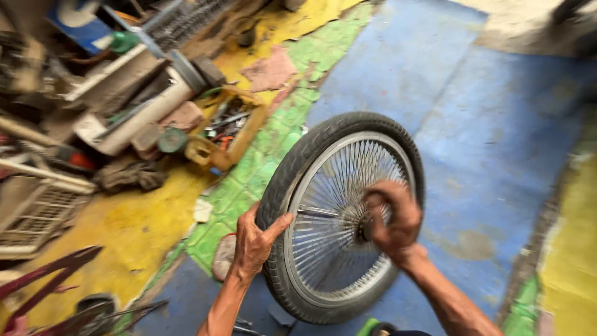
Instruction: The person sits on the floor of a bicycle repair shop working on a spoked wheel. They pick small spoke nipples from a bowl, fit the tire onto the rim by pressing it around the wheel, and use a small wrench to tighten and adjust the spokes.
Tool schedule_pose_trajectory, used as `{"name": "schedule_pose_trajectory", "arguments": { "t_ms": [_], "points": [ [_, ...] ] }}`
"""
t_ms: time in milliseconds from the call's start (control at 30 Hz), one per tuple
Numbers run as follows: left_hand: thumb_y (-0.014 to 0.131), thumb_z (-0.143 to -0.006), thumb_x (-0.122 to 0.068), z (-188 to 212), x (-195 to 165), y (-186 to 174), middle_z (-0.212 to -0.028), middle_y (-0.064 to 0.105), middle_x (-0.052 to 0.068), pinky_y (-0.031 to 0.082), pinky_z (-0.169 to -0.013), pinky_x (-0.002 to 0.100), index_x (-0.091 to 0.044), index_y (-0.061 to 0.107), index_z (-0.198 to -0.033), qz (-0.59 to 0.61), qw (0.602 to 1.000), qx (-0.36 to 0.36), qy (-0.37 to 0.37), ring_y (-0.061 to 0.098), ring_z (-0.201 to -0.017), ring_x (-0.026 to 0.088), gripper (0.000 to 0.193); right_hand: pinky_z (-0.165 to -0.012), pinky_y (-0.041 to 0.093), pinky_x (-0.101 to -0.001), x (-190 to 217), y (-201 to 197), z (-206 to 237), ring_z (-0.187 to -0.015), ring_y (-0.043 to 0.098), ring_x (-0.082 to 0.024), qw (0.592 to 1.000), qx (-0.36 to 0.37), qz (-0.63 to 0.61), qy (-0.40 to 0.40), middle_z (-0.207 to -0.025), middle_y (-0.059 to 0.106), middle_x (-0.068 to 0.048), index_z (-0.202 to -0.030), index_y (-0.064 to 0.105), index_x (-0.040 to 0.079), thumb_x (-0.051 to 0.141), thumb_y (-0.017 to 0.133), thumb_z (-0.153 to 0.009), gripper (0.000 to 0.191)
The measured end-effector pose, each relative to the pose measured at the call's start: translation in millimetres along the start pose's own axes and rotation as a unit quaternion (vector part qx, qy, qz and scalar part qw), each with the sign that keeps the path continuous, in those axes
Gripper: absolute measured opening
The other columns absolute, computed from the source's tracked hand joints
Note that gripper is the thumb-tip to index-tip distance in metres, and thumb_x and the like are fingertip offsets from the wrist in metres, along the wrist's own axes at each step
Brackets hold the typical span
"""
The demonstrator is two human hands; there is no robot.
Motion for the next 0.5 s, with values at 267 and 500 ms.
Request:
{"name": "schedule_pose_trajectory", "arguments": {
  "t_ms": [267,500],
  "points": [
    [0.082,-0.07,-0.019,9,-105,86,-0.085,0.072,0.014,0.054,-0.073,0.042,-0.004,0.069,-0.102,-0.2,0.923,0.15,0.293,0.071,-0.08,0.034,0.038,-0.088,0.06,-0.0318,35,-176,-45,-0.095,0.067,-0.019,0.981,-0.159,0.102,-0.047,-0.111,0.066,-0.015,-0.115,0.052,0.0,0.015,0.037,-0.128,0.025],
    [0.07,-0.058,-0.002,-8,-115,103,-0.102,0.068,0.008,0.041,-0.106,0.046,-0.009,0.065,-0.109,-0.428,0.726,0.295,0.45,0.062,-0.108,0.03,0.052,-0.053,0.051,-0.0291,-6,-146,-12,-0.061,0.062,-0.012,0.957,0.068,0.125,0.254,-0.07,0.068,-0.005,-0.107,0.073,0.002,0.01,0.064,-0.098,0.015]
  ]
}}
Point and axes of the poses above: each hand's wrist, its own z-axis away from the middle knuckle, its own y-axis out of the palm, x = y × z, the point moved 4 cm from there along -z, towards the middle knuckle
